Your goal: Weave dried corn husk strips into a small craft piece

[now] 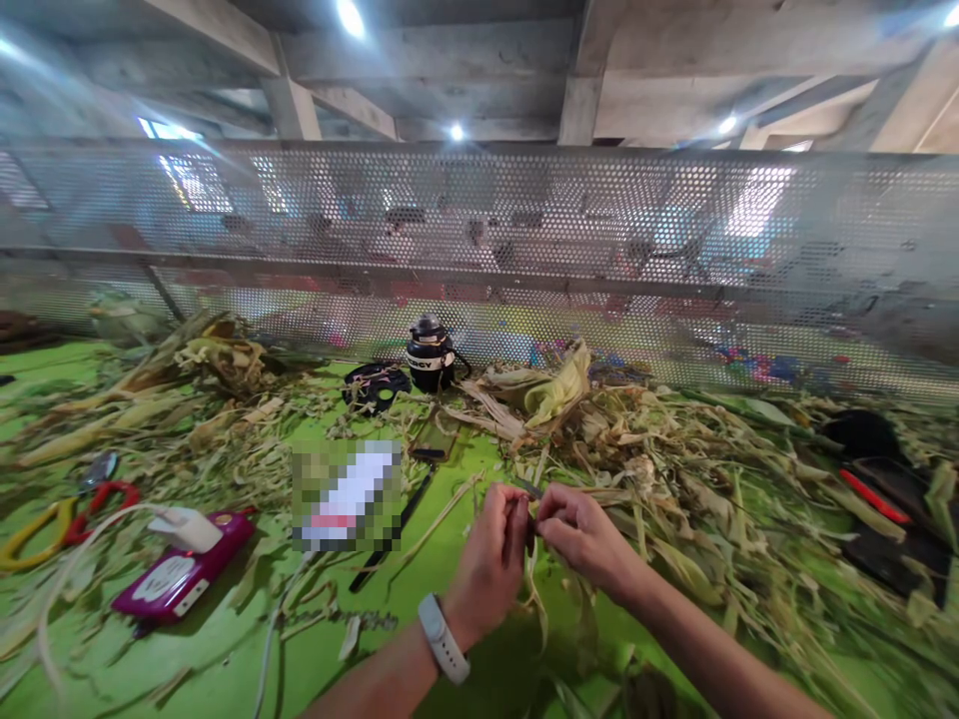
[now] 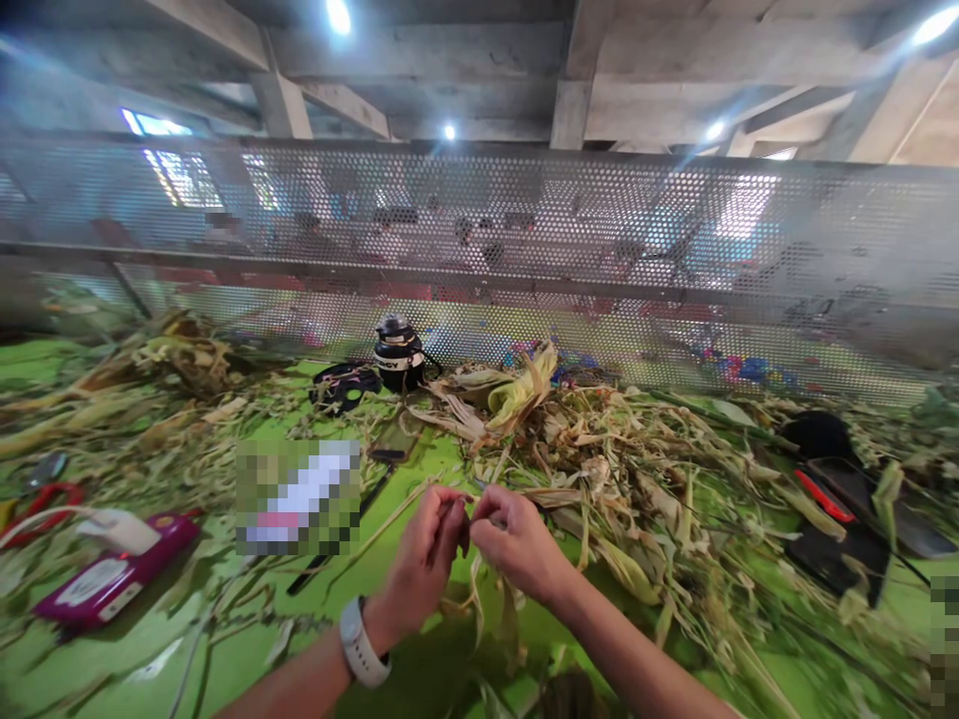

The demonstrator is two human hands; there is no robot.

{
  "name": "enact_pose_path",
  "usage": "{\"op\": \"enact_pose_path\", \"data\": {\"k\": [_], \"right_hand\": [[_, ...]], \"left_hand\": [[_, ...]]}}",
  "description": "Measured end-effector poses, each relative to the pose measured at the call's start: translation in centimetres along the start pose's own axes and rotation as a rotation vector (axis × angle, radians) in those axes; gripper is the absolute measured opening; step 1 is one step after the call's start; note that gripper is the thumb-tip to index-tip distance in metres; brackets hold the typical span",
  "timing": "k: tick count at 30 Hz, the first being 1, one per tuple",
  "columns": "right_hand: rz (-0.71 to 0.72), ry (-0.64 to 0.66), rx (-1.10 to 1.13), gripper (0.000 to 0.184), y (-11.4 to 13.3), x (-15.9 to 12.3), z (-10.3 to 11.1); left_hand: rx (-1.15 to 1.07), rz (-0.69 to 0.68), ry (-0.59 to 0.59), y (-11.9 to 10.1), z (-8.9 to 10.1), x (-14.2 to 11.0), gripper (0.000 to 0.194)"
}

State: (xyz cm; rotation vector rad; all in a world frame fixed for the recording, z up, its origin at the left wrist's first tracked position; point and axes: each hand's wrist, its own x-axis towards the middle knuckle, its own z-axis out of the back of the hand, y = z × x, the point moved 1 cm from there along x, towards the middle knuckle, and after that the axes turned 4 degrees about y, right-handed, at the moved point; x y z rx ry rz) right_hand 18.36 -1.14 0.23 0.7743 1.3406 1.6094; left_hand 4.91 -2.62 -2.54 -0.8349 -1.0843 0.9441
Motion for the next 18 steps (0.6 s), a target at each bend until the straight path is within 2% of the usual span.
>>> {"op": "enact_pose_path", "data": {"k": [3, 6, 11, 15, 18], "right_hand": [[0.007, 0.021, 0.050, 0.008, -0.1, -0.1, 0.2], [0.047, 0.013, 0.099, 0.020, -0.3, 0.1, 0.9], [0.135, -0.107, 0.063, 0.029, -0.1, 0.4, 2.1], [0.167, -0.168, 0.056, 0.028, 0.2, 0.3, 2.2], [0.174, -0.130, 0.074, 0.026, -0.1, 0.4, 1.7]], "left_hand": [[-0.162, 0.106, 0.009, 0.0, 0.4, 0.4, 0.018], [-0.353, 0.215, 0.022, -0.1, 1.0, 0.9, 0.021], [-0.461, 0.239, 0.016, -0.4, 1.5, 1.4, 0.028], [-0.466, 0.424, 0.137, -0.6, 1.3, 1.6, 0.033], [-0.471, 0.506, 0.244, -0.7, 1.1, 1.6, 0.037]]}}
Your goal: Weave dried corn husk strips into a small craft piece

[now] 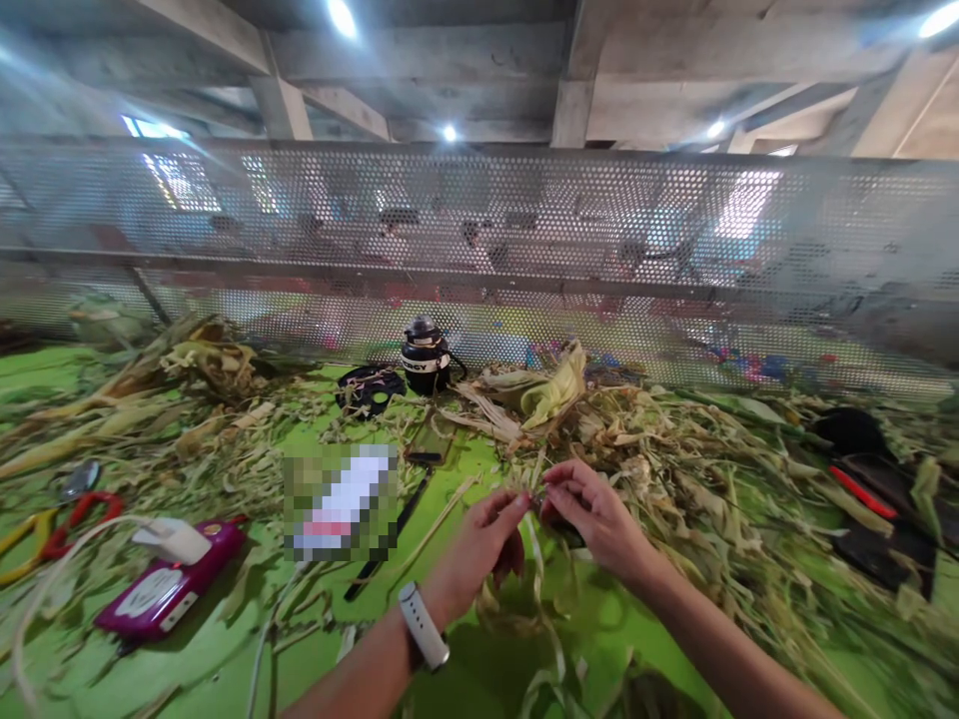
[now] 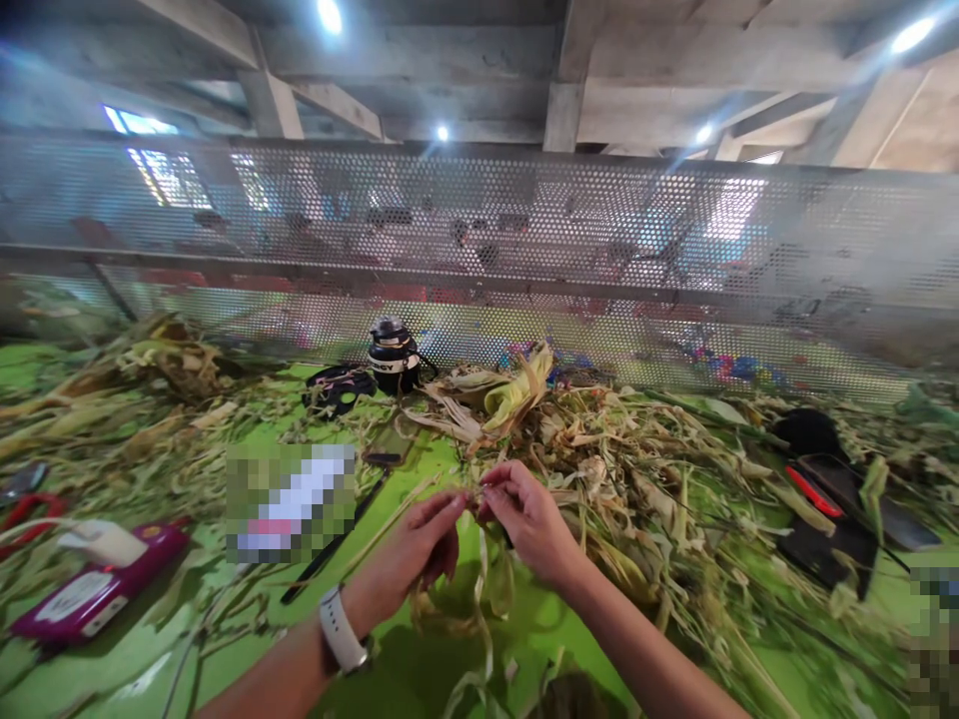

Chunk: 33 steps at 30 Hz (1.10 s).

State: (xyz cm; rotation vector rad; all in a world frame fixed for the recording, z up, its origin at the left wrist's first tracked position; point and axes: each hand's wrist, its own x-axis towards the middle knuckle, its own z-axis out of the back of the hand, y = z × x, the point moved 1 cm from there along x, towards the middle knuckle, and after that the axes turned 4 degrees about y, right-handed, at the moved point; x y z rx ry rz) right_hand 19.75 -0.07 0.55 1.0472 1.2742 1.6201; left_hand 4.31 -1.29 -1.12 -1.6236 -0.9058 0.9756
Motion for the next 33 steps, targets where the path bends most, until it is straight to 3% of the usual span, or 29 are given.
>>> {"op": "enact_pose_path", "data": {"k": [4, 7, 10, 15, 18, 20, 21, 23, 25, 27, 30, 33], "right_hand": [[-0.033, 0.083, 0.019, 0.027, -0.6, -0.1, -0.6], [-0.035, 0.097, 0.013, 0.029, -0.3, -0.1, -0.7], [-0.038, 0.052, 0.024, 0.033, 0.3, 0.1, -0.3], [-0.066, -0.185, 0.096, 0.043, 0.0, 0.9, 1.5], [0.071, -0.440, -0.044, 0.041, -0.3, 1.0, 2.3], [0.219, -0.536, -0.240, 0.032, -0.1, 0.5, 2.0], [0.284, -0.517, -0.344, 0.024, 0.2, 0.2, 1.6], [0.383, -0.335, -0.518, 0.012, 0.5, -0.5, 0.3], [0.393, -0.094, -0.633, 0.014, 0.4, -1.2, -1.2], [0.364, 0.020, -0.706, 0.020, -0.2, -1.7, -2.5], [0.216, 0.037, -0.608, 0.035, -1.6, -1.8, -3.6], [0.039, 0.129, -0.305, 0.044, -2.7, -1.6, -4.2]], "left_hand": [[0.003, -0.070, -0.007, 0.1, 0.2, 0.0, 0.033], [-0.008, -0.130, -0.119, -0.2, 0.8, 0.1, 0.032], [-0.176, -0.171, -0.273, -0.8, 1.7, 0.2, 0.025], [-0.525, -0.091, -0.345, -1.6, 2.6, 0.6, 0.027], [-0.673, -0.082, -0.378, -1.8, 2.6, 0.7, 0.017], [-0.729, -0.096, -0.395, -1.8, 2.5, 0.7, 0.015], [-0.744, -0.104, -0.397, -1.7, 2.4, 0.7, 0.015], [-0.760, -0.124, -0.373, -1.4, 2.1, 0.7, 0.017], [-0.784, -0.134, -0.337, -1.1, 1.6, 0.7, 0.018], [-0.815, -0.154, -0.302, -0.7, 1.1, 0.7, 0.017], [-0.801, -0.213, -0.249, -0.3, 0.5, 0.6, 0.018], [-0.702, -0.191, -0.201, 0.1, 0.1, 0.4, 0.028]]}}
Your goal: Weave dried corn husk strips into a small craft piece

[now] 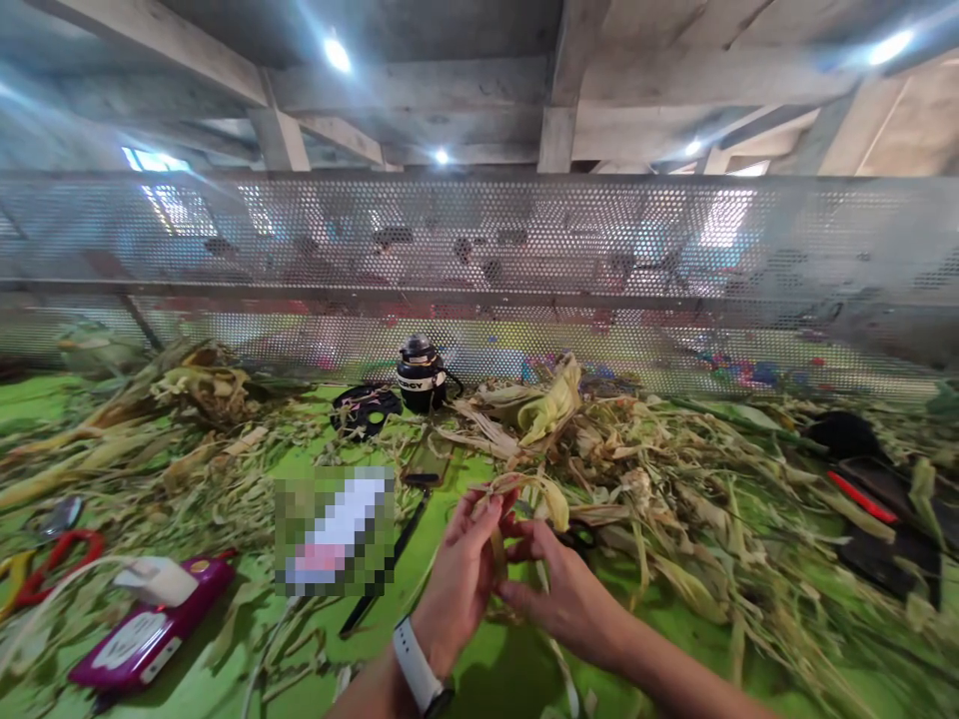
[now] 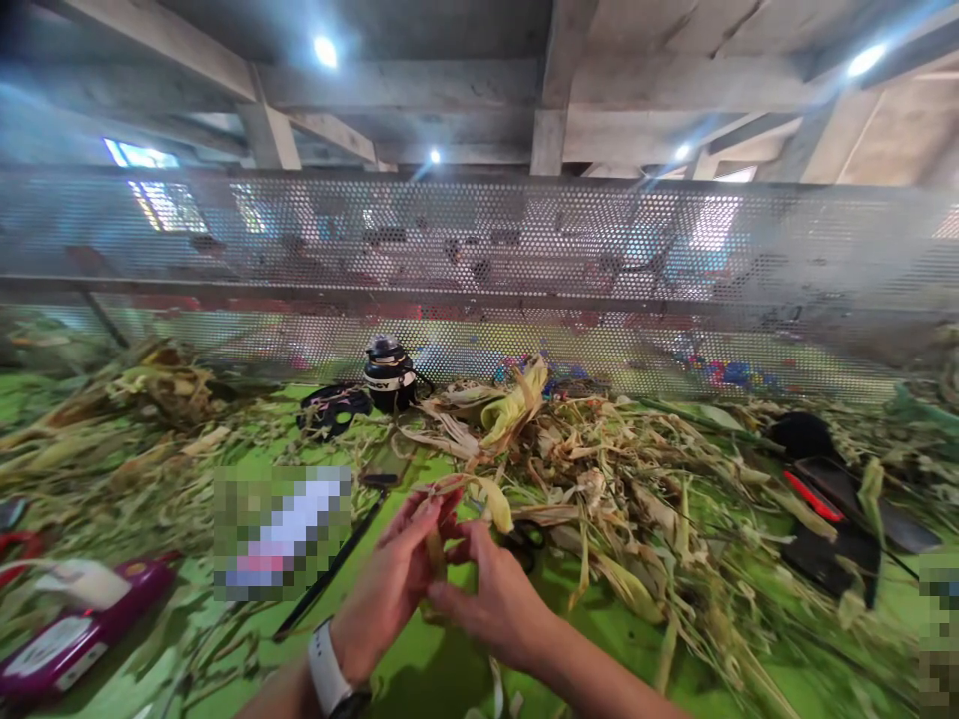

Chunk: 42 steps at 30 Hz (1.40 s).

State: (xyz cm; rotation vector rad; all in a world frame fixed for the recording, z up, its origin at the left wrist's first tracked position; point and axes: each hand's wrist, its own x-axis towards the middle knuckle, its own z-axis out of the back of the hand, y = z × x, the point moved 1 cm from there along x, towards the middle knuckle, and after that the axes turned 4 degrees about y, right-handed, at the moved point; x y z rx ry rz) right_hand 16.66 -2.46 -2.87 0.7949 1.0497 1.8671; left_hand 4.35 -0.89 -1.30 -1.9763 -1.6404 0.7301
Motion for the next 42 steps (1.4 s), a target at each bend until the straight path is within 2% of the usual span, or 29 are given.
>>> {"op": "enact_pose_path", "data": {"k": [2, 3, 6, 8, 9, 12, 15, 17, 20, 25, 33, 37, 39, 42], "right_hand": [[-0.054, 0.050, 0.153, 0.044, -0.3, 0.2, -0.3], [-0.073, 0.052, 0.173, 0.038, -0.3, 0.3, -0.3], [-0.096, 0.016, 0.023, 0.003, 0.0, 0.4, 0.1], [-0.033, -0.031, -0.169, 0.019, 0.7, 0.3, 0.8], [0.020, -0.066, -0.264, 0.022, 1.1, 0.3, 1.2], [0.193, -0.183, -0.469, 0.018, 2.5, 0.1, 2.5], [0.269, -0.290, -0.524, 0.015, 3.0, 0.1, 3.4], [0.243, -0.330, -0.485, 0.015, 2.6, 0.3, 3.8], [0.120, -0.340, -0.409, 0.018, 1.6, 0.6, 3.8], [-0.040, -0.317, -0.266, 0.021, 0.8, 0.6, 3.5], [-0.092, -0.341, -0.113, 0.027, 0.6, 0.8, 3.5], [-0.094, -0.353, -0.164, 0.025, 0.0, 1.0, 3.9], [-0.042, -0.366, -0.295, 0.026, -0.3, 1.0, 4.2], [0.247, -0.369, -0.618, 0.038, -0.2, 0.8, 4.6]], "left_hand": [[0.066, 0.005, -0.011, 0.2, 0.2, 0.0, 0.031], [0.090, -0.015, -0.022, 0.2, 0.3, 0.0, 0.031], [0.191, -0.083, -0.034, 0.0, 0.6, 0.3, 0.028], [0.292, -0.109, -0.047, -0.2, 0.8, 0.3, 0.027], [0.340, -0.113, -0.046, -0.2, 0.8, 0.3, 0.027], [0.394, -0.106, 0.015, -0.3, 0.8, 0.1, 0.026], [0.425, -0.089, 0.057, -0.1, 0.5, -0.2, 0.020], [0.453, -0.055, 0.061, 0.0, 0.4, -0.4, 0.016], [0.437, -0.009, 0.096, 0.1, 0.3, -0.7, 0.015], [0.418, -0.014, 0.113, -0.2, 0.1, -0.9, 0.020], [0.435, 0.036, 0.110, -0.5, -0.1, -0.2, 0.031], [0.373, 0.084, 0.079, -0.8, 0.1, 0.1, 0.038], [0.325, 0.093, 0.013, -1.0, 0.4, 0.5, 0.040], [0.250, 0.096, -0.044, -1.1, 0.8, 1.0, 0.043]]}}
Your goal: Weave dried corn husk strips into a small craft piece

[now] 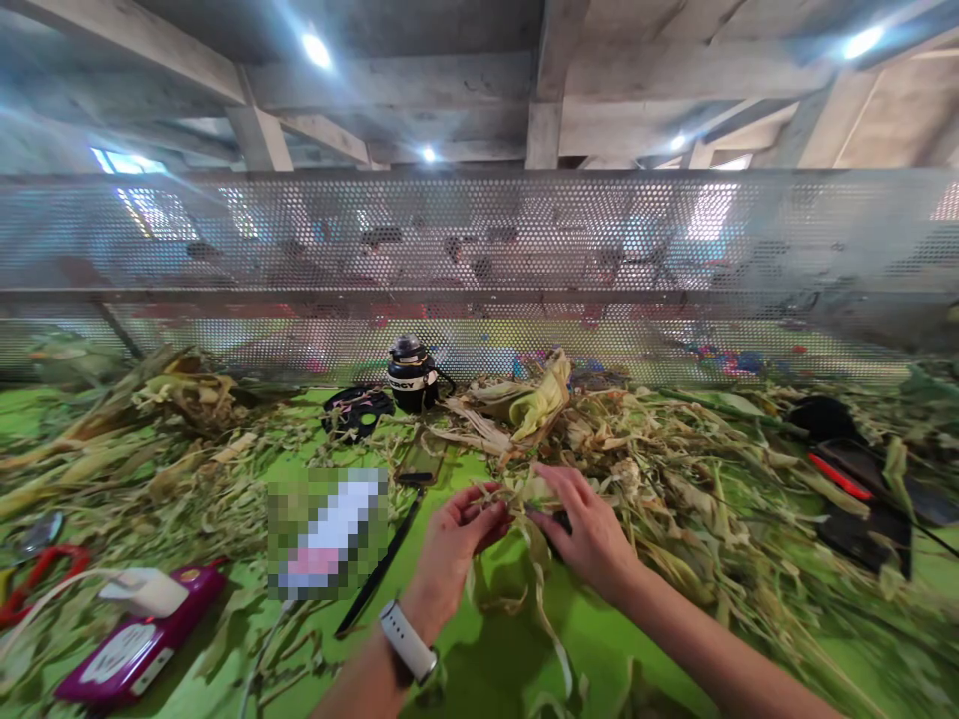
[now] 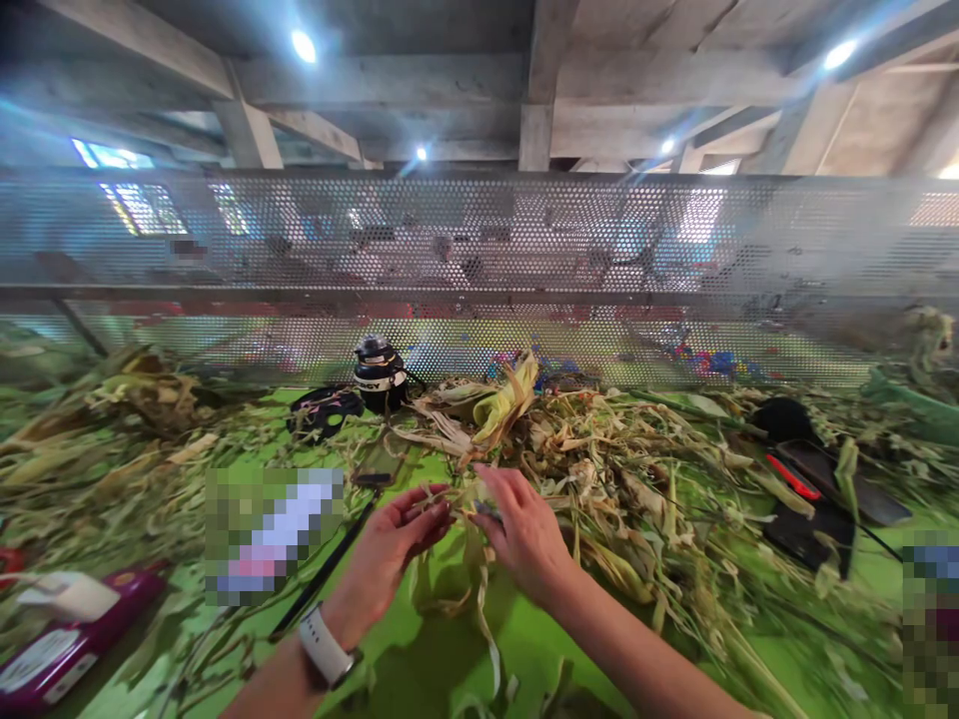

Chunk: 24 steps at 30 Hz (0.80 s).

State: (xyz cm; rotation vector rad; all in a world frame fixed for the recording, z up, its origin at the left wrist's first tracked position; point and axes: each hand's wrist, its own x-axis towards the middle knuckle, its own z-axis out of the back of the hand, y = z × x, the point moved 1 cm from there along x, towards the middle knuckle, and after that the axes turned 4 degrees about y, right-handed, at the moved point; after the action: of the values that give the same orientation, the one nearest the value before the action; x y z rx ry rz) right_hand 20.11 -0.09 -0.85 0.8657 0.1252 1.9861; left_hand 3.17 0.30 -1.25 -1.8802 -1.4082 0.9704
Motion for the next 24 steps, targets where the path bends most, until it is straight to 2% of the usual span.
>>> {"op": "enact_pose_path", "data": {"k": [2, 5, 7, 10, 13, 17, 21, 24], "right_hand": [[0.245, -0.052, -0.155, 0.038, 0.2, -0.1, 0.4], [0.461, -0.088, -0.261, 0.029, 0.5, -0.2, 0.9], [0.524, -0.065, -0.256, 0.025, 0.6, -0.2, 1.1], [0.525, -0.018, -0.186, 0.023, 0.5, -0.3, 0.9], [0.447, -0.038, -0.083, 0.020, 0.4, -0.2, 0.3], [0.195, -0.050, 0.187, 0.014, 0.3, 0.0, -0.1], [-0.052, 0.090, 0.435, 0.007, 0.5, 0.3, 0.2], [-0.211, 0.224, 0.651, 0.018, 0.5, 0.6, 0.6]], "left_hand": [[-0.015, -0.010, 0.024, 0.0, 0.2, 0.2, 0.043], [0.030, -0.030, 0.061, 0.0, 0.3, 0.2, 0.042], [0.086, -0.046, 0.081, 0.1, 0.3, 0.1, 0.041], [0.216, -0.085, 0.156, 0.2, 0.3, 0.0, 0.037], [0.391, -0.141, 0.250, 0.6, 0.5, -0.1, 0.034], [0.562, -0.220, 0.381, 1.0, 0.8, -0.4, 0.029], [0.688, -0.247, 0.474, 0.8, 1.0, -0.7, 0.023], [0.763, -0.294, 0.488, 0.4, 1.0, -0.7, 0.025]]}}
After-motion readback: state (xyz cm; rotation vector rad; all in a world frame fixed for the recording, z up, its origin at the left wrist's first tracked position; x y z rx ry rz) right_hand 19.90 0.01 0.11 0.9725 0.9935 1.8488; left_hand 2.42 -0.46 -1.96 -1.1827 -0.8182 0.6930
